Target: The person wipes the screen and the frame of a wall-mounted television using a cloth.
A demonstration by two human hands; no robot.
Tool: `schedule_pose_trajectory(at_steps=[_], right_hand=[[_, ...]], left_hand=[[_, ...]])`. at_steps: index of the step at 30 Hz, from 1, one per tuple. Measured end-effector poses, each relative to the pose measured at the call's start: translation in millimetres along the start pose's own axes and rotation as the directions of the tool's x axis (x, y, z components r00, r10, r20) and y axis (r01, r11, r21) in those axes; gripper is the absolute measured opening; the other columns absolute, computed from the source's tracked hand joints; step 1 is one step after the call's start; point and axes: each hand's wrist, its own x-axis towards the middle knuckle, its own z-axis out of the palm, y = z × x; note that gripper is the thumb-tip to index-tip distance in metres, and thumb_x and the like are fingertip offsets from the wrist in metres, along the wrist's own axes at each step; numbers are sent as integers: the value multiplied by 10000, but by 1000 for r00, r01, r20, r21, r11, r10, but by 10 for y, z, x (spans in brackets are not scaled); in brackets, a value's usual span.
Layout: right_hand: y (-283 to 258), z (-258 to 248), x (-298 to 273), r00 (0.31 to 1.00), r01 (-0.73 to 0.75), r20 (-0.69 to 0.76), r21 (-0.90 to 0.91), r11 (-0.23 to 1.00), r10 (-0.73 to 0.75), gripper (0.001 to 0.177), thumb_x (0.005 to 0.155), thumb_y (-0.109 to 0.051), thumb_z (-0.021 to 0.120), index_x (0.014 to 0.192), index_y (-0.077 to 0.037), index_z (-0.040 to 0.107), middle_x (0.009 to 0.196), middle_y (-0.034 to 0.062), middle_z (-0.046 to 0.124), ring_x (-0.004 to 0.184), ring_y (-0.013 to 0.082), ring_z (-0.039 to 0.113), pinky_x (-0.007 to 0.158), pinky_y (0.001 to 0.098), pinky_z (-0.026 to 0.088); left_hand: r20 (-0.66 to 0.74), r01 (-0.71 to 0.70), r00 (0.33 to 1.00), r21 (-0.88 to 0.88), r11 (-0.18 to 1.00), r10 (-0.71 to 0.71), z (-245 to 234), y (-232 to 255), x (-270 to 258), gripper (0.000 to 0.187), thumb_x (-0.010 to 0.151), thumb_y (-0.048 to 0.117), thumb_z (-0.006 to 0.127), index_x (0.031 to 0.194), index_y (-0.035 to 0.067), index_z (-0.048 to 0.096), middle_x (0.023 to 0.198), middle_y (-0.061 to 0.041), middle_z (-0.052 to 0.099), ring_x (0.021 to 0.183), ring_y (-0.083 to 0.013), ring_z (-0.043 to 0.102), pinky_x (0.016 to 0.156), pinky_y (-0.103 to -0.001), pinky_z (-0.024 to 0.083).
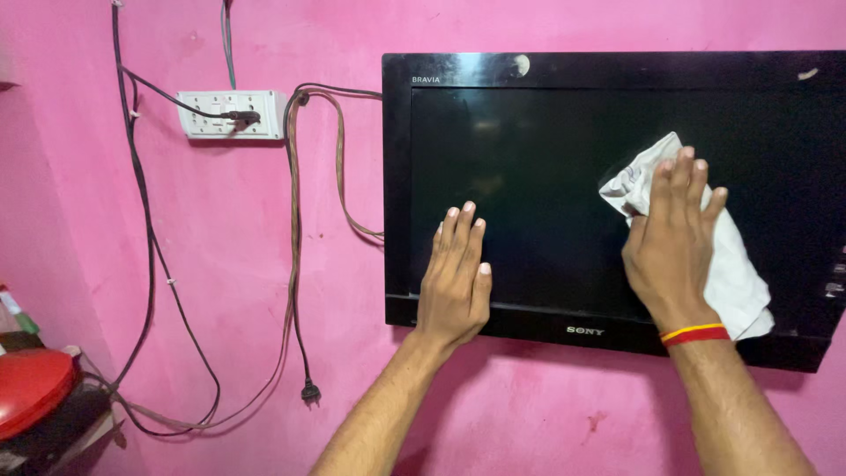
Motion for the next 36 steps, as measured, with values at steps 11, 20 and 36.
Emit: schedule_pose_trajectory(at_steps=[11, 20, 36], right_hand=[[-578, -810, -105, 911, -353, 381, 918, -182, 155, 421, 1048, -78, 386, 1413, 80, 521, 1370, 285, 623, 1200, 331, 660, 1006, 410, 578], [-114, -979, -228, 935, -280, 146, 862, -423, -323, 739, 1006, -609, 471, 1168, 91, 642, 1552, 307, 496, 1488, 400, 467, 1204, 537, 397], [-394, -987, -329, 740, -629, 638, 542, 558, 215, 371, 773, -166, 846, 1013, 106, 765, 959, 156, 728, 723, 256, 754, 653, 406, 642]], left_hand=[[593, 651, 747, -557, 516, -302, 86, 642, 556, 416, 876, 243, 764, 1220, 22, 684, 963, -53, 757, 755, -108, 709, 666, -290, 592], [486, 601, 799, -659, 452, -355, 262, 629, 720, 235, 871, 59, 679, 1074, 55, 797, 947, -75, 801, 823, -104, 744, 742, -255, 596], [569, 644, 765, -683, 344, -301, 366, 668, 777, 287, 890, -62, 605, 1129, 18, 744, 910, -90, 772, 760, -97, 712, 657, -228, 579]])
